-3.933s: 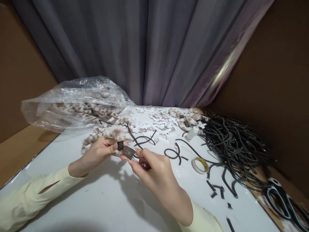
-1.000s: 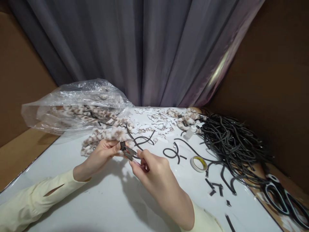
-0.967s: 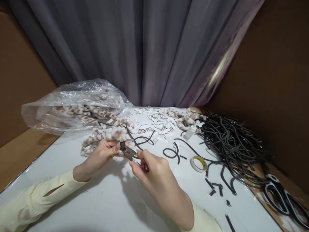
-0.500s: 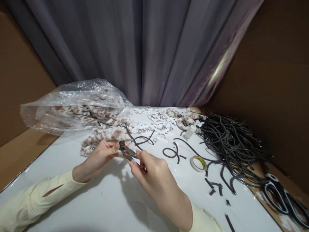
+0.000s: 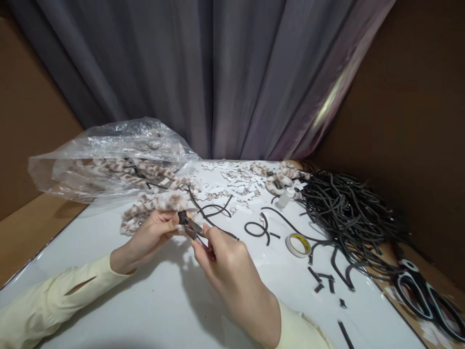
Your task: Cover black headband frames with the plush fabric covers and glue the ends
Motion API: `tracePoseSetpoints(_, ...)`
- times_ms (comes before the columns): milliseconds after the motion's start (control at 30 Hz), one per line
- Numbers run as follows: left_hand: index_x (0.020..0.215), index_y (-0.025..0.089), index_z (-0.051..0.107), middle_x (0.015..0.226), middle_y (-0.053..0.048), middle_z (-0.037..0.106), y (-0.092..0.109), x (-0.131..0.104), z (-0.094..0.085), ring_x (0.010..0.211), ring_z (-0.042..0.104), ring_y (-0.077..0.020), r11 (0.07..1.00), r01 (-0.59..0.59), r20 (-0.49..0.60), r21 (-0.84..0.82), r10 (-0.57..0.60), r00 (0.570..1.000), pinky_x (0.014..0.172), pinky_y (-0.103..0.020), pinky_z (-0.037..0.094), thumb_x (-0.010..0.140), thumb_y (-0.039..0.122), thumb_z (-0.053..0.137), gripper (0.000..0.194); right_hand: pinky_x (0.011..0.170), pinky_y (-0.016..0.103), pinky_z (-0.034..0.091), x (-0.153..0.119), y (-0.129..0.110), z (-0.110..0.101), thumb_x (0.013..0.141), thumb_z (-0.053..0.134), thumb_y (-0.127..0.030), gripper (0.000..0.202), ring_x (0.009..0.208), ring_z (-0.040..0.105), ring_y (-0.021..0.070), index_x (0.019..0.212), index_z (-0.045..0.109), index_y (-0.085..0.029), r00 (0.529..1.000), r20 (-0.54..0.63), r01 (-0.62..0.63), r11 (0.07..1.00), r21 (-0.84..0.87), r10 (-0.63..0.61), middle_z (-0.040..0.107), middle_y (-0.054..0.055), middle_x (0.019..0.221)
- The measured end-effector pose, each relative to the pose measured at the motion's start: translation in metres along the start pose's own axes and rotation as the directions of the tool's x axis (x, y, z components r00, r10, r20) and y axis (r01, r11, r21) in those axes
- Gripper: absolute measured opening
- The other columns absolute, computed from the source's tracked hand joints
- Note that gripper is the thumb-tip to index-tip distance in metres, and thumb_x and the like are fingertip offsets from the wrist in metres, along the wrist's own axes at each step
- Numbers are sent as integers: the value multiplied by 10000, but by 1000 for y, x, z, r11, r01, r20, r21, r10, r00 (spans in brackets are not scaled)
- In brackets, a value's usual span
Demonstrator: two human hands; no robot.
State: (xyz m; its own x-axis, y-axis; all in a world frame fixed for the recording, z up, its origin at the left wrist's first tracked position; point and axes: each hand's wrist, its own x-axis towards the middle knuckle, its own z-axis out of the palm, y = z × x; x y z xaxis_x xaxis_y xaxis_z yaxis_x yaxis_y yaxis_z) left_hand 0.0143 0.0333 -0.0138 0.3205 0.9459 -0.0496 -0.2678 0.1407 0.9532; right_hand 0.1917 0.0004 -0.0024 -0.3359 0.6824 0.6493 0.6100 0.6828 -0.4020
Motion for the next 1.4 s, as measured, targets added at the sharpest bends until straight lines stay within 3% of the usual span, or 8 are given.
tracePoseSetpoints(300,843,111,720,818,-96,720,-13,0,0,787,656,-216,998,-24,-58,-51,21,998,776,-309,491,730,390,682,304,434,169,353,-6,-2,13,881,477,-241,81,412,466,74,841,500,-175,998,-41,-50,997,-53,48,534,-39,546)
tracePoseSetpoints(567,771,116,715,748,-80,715,1,4,-1,722,665,-209,998,-22,-94,-66,16,995,769,-323,507,665,402,732,305,382,151,298,-2,-7,-3,841,516,-221,140,384,396,47,718,462,-182,998,-24,-62,998,-12,62,454,-71,482)
tracePoseSetpoints(900,780,112,727,807,-100,723,-2,3,0,775,670,-228,1000,-9,-18,-25,9,1000,779,-323,504,716,397,689,295,388,151,303,2,-3,-3,833,533,-228,94,384,395,46,779,515,-153,998,-26,-66,998,-8,66,469,-67,486)
tracePoseSetpoints(1133,779,102,723,816,-115,721,0,2,1,801,667,-254,1000,14,-41,-11,-15,999,804,-352,491,678,420,712,335,395,154,301,0,-2,-1,831,519,-222,102,391,403,50,748,483,-175,996,13,-85,996,11,85,462,-71,485)
tracePoseSetpoints(1400,826,104,723,830,-111,720,-7,2,-2,798,663,-241,1000,-8,3,3,8,1000,766,-327,497,726,404,678,319,403,156,297,-2,0,3,832,525,-200,149,400,409,49,716,434,-189,995,31,-98,994,49,96,453,-75,495)
